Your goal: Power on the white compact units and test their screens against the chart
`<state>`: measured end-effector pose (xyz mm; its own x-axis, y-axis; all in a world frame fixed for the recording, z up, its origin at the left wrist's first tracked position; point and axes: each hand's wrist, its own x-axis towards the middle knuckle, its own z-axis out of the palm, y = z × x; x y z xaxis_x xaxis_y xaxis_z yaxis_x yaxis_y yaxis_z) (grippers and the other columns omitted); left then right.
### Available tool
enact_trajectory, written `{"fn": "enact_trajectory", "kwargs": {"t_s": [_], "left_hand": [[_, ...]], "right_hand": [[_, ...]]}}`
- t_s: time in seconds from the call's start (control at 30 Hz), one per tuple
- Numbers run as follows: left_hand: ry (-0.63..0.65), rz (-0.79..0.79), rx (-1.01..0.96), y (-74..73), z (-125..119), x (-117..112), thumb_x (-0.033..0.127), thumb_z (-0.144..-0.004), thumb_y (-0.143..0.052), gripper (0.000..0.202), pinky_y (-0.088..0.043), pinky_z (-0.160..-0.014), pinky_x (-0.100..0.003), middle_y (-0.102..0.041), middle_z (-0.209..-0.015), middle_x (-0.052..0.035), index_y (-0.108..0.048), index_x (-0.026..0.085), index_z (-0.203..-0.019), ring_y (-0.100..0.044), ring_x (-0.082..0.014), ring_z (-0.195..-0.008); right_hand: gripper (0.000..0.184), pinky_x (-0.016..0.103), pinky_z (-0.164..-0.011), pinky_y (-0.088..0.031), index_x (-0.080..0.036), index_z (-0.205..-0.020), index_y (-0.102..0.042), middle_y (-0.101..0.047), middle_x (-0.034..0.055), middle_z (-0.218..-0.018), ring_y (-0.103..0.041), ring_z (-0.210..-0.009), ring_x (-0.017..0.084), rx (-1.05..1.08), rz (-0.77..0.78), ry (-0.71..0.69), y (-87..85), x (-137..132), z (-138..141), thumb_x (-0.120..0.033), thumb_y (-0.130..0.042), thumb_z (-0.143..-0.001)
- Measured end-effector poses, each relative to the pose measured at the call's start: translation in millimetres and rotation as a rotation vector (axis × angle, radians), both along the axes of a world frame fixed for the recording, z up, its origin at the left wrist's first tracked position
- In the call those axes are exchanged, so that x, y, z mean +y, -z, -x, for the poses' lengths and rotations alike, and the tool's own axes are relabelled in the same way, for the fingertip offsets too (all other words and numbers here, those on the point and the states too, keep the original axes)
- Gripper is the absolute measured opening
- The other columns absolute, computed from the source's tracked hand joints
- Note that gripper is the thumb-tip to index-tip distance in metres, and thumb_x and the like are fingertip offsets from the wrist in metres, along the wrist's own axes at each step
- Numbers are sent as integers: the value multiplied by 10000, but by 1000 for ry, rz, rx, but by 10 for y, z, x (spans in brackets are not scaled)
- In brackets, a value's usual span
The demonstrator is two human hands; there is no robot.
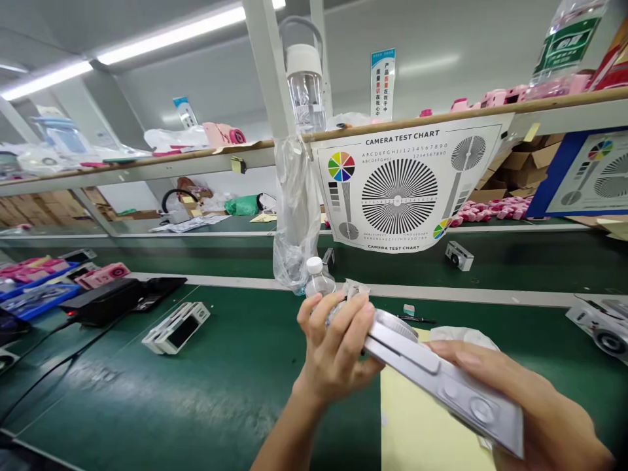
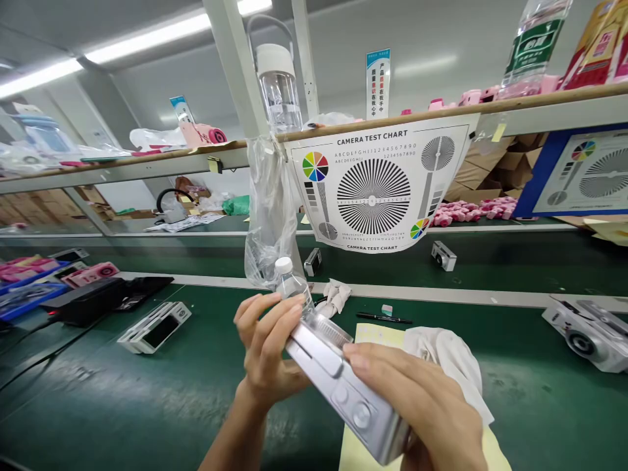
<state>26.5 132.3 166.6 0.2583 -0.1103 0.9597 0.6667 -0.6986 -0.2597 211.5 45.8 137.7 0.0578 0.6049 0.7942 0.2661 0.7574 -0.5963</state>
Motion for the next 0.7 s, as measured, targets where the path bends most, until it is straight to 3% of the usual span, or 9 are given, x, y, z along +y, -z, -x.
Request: {"fn": "enact_trajectory", "kwargs": {"t_s": [0.07,0.13,0.23,0.33,0.47,0.57,0.7], "left_hand": [[102,148,47,28,-15,68,328,-709,-622,532,-368,-948,-469,-687,-1022,-115,-516,146,-1197,-526,-299,-1033],[223,340,121,64,-30,126,351,-637,-647,647,-359,-957,-495,-678,-1049,-116,-482,148,-1228,-521,-312,-1049],[406,589,213,124,-58,178,382,-548,-697,747,-376,-950,-511,-640,-1068,-98,-462,183,-1229,-513,-321,-1064],[562,725,270,184,-91,200,434,-487,-742,804,-369,-969,-530,-605,-1049,-88,-473,212,-1212,-504,-334,-1080],[701,820,286,211,-119,210,467,-438,-767,832,-410,-949,-520,-570,-1044,-88,-502,228,-1190,-498,-331,-1069],[776,860,342,161,-109,193,585,-448,-765,916,-447,-913,-509,-572,-1039,-82,-461,239,-1240,-545,-297,-961],[802,1054,390,82,-39,140,768,-515,-693,974,-447,-930,-547,-583,-1054,-94,-422,230,-1279,-576,-290,-908]], "right_hand": [[349,396,-868,-574,-393,-1179,-677,-711,-3,-1157,-673,-1039,286,-18,-10,98,-171,-6,102,-531,-481,-926],[338,422,-959,-525,-371,-1188,-675,-661,8,-1240,-634,-1117,295,-70,7,123,-276,4,157,-499,-513,-920],[618,490,-1087,-411,-328,-1343,-557,-558,47,-1391,-497,-1301,356,-179,52,31,-340,31,133,-541,-688,-778],[868,454,-1053,-467,-313,-1434,-453,-507,66,-1455,-421,-1367,374,-270,52,-109,-368,37,56,-531,-787,-663],[823,474,-988,-524,-314,-1370,-536,-590,93,-1366,-535,-1270,386,-130,123,-160,-375,15,20,-428,-845,-617],[860,391,-881,-594,-315,-1325,-563,-658,88,-1265,-659,-1117,344,50,185,-164,-360,50,35,-574,-845,-555],[850,260,-737,-622,-313,-1171,-630,-728,39,-1082,-739,-898,251,303,221,-162,-357,169,48,-722,-778,-441]]}}
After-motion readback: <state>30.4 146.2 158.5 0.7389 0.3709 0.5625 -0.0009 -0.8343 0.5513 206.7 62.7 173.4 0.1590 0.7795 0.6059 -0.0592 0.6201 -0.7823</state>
